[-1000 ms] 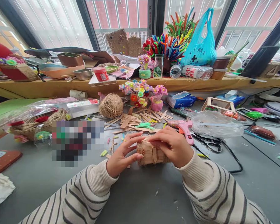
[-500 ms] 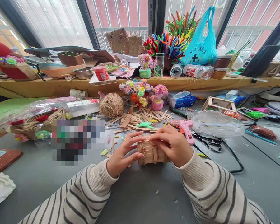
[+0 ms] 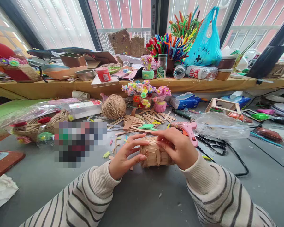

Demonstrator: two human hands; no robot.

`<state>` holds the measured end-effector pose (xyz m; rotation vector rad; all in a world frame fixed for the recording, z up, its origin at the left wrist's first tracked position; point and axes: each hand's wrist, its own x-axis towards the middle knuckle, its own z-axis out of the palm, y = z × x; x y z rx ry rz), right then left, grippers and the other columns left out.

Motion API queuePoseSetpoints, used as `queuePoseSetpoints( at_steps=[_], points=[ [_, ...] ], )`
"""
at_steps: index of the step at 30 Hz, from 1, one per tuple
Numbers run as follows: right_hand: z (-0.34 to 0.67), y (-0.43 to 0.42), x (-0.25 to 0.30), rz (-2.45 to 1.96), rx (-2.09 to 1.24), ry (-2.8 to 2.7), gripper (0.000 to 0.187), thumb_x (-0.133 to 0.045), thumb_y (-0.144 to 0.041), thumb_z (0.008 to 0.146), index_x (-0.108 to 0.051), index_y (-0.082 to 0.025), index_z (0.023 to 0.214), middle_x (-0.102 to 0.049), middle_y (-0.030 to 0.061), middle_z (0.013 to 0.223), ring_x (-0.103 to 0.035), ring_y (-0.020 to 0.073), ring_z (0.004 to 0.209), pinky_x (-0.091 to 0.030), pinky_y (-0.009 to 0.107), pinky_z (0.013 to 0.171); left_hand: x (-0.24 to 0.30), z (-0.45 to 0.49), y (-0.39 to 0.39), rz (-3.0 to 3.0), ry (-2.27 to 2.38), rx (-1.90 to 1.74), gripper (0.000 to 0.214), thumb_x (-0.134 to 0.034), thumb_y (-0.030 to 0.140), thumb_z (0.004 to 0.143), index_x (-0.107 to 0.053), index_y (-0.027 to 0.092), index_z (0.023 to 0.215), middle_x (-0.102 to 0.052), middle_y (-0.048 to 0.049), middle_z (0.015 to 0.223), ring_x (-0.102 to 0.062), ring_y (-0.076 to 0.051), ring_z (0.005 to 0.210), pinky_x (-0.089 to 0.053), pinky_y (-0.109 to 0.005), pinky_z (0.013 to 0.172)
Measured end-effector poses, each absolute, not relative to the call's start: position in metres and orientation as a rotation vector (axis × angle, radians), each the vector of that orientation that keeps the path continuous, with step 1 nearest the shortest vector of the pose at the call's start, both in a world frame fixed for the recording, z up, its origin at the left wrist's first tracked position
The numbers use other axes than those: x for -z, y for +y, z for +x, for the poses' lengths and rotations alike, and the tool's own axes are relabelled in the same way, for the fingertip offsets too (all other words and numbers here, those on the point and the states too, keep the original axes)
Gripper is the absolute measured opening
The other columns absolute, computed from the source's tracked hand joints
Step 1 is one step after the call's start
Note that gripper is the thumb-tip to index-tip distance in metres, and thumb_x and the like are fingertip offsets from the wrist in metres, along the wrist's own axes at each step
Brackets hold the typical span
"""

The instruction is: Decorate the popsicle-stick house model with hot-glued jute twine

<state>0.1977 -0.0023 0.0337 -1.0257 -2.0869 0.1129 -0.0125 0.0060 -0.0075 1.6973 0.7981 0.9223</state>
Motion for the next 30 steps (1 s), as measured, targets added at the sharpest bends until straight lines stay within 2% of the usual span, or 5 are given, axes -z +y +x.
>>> queuePoseSetpoints(
  at_steps=[6, 11, 14, 22, 30],
  points=[
    [0.214, -0.003, -0.033, -1.132, -0.304, -1.943, 0.025, -0.055, -0.032, 0.083, -0.063, -0.020, 0.102, -0.071, 0.0056, 0.084, -0.066, 0.0151, 0.073, -0.055, 0.027, 0.069, 0.007, -0.012, 0.005, 1.692, 0.817, -0.915, 0.032, -0.065, 0.038, 0.075, -0.063, 0.023, 0.103, -0.040, -0.0102, 0.127, -0.036, -0.030, 0.127, -0.045, -0.041, 0.096],
    [0.228, -0.002, -0.028, -1.205, -0.463, -1.821, 0.027, -0.061, -0.045, 0.076, -0.066, -0.020, 0.087, -0.071, 0.0076, 0.089, -0.066, 0.0180, 0.080, -0.055, 0.027, 0.069, 0.015, -0.011, 0.007, 1.694, 0.791, -0.962, 0.035, -0.063, 0.045, 0.075, -0.062, 0.026, 0.104, -0.040, -0.0089, 0.127, -0.038, -0.028, 0.126, -0.046, -0.040, 0.095],
    [0.231, -0.002, -0.024, -1.254, -0.461, -1.765, 0.028, -0.061, -0.048, 0.076, -0.066, -0.021, 0.080, -0.069, 0.0043, 0.079, -0.064, 0.0153, 0.071, -0.052, 0.026, 0.064, 0.018, -0.011, 0.008, 1.721, 0.793, -0.959, 0.036, -0.062, 0.046, 0.076, -0.062, 0.026, 0.106, -0.041, -0.0092, 0.127, -0.039, -0.028, 0.125, -0.046, -0.039, 0.094],
    [0.227, 0.000, -0.026, -1.156, -0.300, -1.972, 0.021, -0.057, -0.034, 0.082, -0.070, -0.019, 0.088, -0.071, 0.0066, 0.083, -0.064, 0.0172, 0.074, -0.051, 0.027, 0.062, 0.017, -0.011, 0.007, 1.746, 0.832, -0.933, 0.047, -0.060, 0.046, 0.078, -0.053, 0.030, 0.122, -0.041, -0.0083, 0.130, -0.040, -0.027, 0.124, -0.047, -0.037, 0.094],
    [0.221, 0.000, -0.028, -1.085, -0.155, -2.003, 0.018, -0.058, -0.032, 0.082, -0.071, -0.019, 0.079, -0.068, 0.0045, 0.071, -0.061, 0.0143, 0.064, -0.049, 0.024, 0.053, 0.017, -0.011, 0.007, 1.745, 0.821, -0.928, 0.045, -0.060, 0.044, 0.078, -0.053, 0.029, 0.120, -0.040, -0.0086, 0.132, -0.038, -0.027, 0.126, -0.046, -0.038, 0.094]
  ],
)
